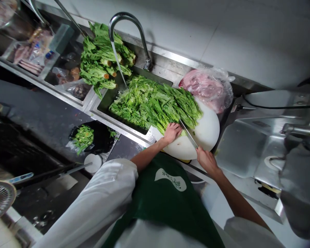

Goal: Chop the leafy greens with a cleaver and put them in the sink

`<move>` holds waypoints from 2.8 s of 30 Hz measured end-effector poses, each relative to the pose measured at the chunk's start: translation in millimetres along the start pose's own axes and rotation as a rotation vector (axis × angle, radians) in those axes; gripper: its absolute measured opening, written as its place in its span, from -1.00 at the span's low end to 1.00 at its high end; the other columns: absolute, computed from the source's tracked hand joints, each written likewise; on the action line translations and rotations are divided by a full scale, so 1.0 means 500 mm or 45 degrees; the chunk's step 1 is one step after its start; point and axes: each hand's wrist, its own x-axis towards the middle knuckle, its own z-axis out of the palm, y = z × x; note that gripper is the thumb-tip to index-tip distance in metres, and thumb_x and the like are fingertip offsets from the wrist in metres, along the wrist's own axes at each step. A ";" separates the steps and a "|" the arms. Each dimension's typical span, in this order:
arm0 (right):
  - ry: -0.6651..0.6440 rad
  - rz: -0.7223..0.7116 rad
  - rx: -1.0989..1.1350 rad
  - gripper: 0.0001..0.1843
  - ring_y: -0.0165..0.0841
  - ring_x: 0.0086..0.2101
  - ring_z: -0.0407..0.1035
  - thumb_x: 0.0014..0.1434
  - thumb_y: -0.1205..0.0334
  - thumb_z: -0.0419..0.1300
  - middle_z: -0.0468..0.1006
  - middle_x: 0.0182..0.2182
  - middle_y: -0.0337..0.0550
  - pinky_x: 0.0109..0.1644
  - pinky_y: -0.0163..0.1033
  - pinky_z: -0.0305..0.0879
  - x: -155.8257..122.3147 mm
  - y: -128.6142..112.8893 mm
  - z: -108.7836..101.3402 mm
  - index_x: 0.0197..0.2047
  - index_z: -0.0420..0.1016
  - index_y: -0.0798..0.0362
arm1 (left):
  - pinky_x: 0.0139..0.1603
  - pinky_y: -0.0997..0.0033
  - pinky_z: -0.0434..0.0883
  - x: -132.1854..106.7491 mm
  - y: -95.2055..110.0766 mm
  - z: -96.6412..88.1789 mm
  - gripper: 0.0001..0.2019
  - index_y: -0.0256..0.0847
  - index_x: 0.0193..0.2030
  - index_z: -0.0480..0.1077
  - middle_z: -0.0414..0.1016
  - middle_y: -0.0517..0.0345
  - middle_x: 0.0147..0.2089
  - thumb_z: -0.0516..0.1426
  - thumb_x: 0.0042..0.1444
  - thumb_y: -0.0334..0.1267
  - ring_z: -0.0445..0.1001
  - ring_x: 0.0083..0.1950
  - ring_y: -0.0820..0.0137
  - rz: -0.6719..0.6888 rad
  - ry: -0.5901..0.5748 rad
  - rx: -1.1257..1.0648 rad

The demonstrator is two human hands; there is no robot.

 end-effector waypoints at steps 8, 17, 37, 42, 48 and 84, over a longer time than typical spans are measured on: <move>-0.010 -0.021 0.017 -0.64 -0.20 -0.29 0.58 0.48 0.15 -0.21 0.64 -0.37 0.03 -0.27 -0.25 0.19 -0.012 -0.009 -0.010 0.01 0.34 0.12 | 0.07 0.15 0.21 -0.008 -0.004 0.002 -0.68 -0.16 -0.07 0.50 0.50 0.04 -0.06 -0.06 0.46 -0.15 0.35 0.00 0.26 0.007 -0.009 0.016; 0.011 -0.025 0.040 -0.63 -0.18 -0.28 0.58 0.48 0.16 -0.22 0.63 -0.36 0.04 -0.24 -0.23 0.22 -0.010 -0.028 -0.008 0.03 0.34 0.13 | 0.07 0.16 0.22 -0.011 -0.002 -0.003 -0.67 -0.19 -0.10 0.48 0.50 0.04 -0.09 -0.08 0.47 -0.16 0.36 -0.04 0.28 0.016 -0.034 0.003; 0.002 -0.024 0.055 -0.62 -0.19 -0.27 0.58 0.48 0.16 -0.24 0.64 -0.32 0.09 -0.25 -0.25 0.22 -0.002 -0.036 0.001 0.02 0.33 0.13 | 0.07 0.21 0.28 -0.018 -0.013 -0.014 -0.70 -0.18 -0.02 0.49 0.48 -0.01 0.00 -0.06 0.45 -0.20 0.34 0.01 0.27 0.074 -0.110 -0.082; -0.027 0.010 0.060 -0.66 -0.22 -0.26 0.58 0.47 0.19 -0.21 0.64 -0.34 0.05 -0.23 -0.26 0.22 -0.026 -0.036 -0.001 0.06 0.29 0.15 | 0.06 0.20 0.28 -0.015 -0.012 -0.006 -0.68 -0.19 -0.02 0.49 0.48 0.01 -0.05 -0.07 0.46 -0.19 0.34 0.00 0.26 0.092 -0.114 -0.059; -0.048 0.011 0.081 -0.65 -0.21 -0.23 0.58 0.47 0.17 -0.21 0.64 -0.31 0.08 -0.21 -0.26 0.23 -0.010 -0.042 0.001 0.00 0.32 0.13 | 0.08 0.20 0.28 -0.018 -0.014 -0.008 -0.71 -0.19 -0.01 0.48 0.49 0.01 -0.04 -0.05 0.45 -0.21 0.34 0.01 0.27 0.084 -0.120 -0.090; -0.028 0.035 0.299 -0.73 -0.23 -0.20 0.56 0.45 0.16 -0.08 0.64 -0.27 0.05 -0.23 -0.26 0.17 -0.040 -0.036 0.004 -0.06 0.38 0.10 | 0.06 0.26 0.39 -0.026 -0.023 0.007 -0.72 -0.25 -0.05 0.44 0.43 -0.04 -0.11 -0.09 0.45 -0.27 0.38 -0.03 0.28 0.118 -0.130 -0.131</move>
